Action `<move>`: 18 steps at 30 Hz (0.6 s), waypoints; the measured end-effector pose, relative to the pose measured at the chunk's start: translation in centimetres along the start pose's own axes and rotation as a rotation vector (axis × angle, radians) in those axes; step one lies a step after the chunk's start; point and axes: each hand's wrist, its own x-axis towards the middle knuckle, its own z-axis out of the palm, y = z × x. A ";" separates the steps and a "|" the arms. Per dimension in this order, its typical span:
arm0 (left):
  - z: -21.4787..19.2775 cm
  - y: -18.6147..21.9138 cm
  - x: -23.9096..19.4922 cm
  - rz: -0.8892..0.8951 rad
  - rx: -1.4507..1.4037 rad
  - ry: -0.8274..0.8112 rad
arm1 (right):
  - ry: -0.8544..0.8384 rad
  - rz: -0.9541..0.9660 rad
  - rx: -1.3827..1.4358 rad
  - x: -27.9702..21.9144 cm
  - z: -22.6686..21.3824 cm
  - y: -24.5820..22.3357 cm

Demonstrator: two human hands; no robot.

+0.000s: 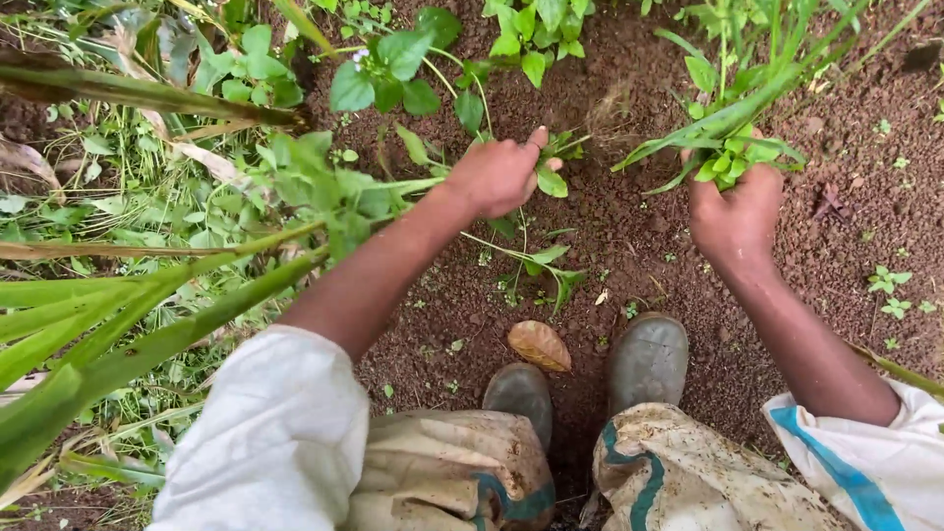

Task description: Manually pulling weeds from the soil around corn plants in an agricultural field.

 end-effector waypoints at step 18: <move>3.7 -3.1 -2.3 0.150 0.191 -0.073 | 0.025 -0.065 -0.003 1.1 0.5 -1.1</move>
